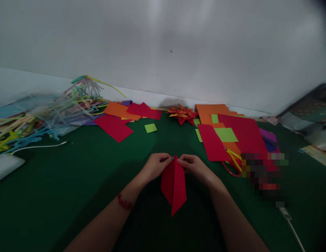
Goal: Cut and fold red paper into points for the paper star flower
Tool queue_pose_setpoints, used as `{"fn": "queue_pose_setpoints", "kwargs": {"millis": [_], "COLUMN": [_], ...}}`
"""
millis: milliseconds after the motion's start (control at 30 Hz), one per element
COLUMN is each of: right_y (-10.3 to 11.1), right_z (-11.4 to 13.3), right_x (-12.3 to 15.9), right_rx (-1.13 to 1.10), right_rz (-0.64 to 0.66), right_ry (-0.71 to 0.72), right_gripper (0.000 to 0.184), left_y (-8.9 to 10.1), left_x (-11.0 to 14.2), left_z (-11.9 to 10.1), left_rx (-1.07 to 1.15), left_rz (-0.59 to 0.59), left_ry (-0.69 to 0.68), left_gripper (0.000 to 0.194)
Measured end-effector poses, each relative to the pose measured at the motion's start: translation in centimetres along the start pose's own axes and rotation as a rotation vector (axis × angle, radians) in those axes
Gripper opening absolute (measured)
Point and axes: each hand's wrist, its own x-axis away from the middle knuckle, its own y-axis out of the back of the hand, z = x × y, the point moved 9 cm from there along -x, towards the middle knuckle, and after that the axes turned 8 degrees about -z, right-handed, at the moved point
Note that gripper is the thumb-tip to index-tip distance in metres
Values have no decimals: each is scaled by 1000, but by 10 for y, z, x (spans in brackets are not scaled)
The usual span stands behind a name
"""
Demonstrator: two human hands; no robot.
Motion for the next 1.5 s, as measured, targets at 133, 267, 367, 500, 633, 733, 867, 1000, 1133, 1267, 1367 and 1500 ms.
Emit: {"fn": "queue_pose_setpoints", "kwargs": {"millis": [133,267,367,500,633,733,867,1000,1133,1267,1367,1500], "right_y": [1,1,0,0,1,2,-2,-9,-10,-14,-15,-12], "right_z": [2,-1,-2,0,2,3,6,7,14,16,15,16], "right_x": [3,4,5,5,6,6,6,7,8,10,9,7], "right_rx": [75,126,132,171,218,254,328,354,395,316,285,264], "right_rz": [32,68,90,92,85,80,74,103,65,80,73,30], "right_ry": [2,-25,-24,0,23,52,102,129,193,178,150,157], "right_gripper": [25,27,26,25,27,25,23,21,22,24,29,32], "left_y": [-3,-6,-7,-6,-7,-8,-8,-9,-6,1,3,5], "left_x": [1,2,2,2,3,5,5,5,5,5,4,4], "left_z": [3,6,5,5,4,0,-5,-6,-12,-17,-18,-19], "left_rx": [-16,-21,-36,-48,-65,-63,-77,-149,-158,-139,-131,-130], "left_rz": [46,78,90,93,108,115,86,79,61,0,-23,-52], "left_ry": [23,28,22,22,20,-1,-42,-64,-96,-99,-90,-104], "left_gripper": [31,30,30,29,29,27,31,31,28,27,28,28]}}
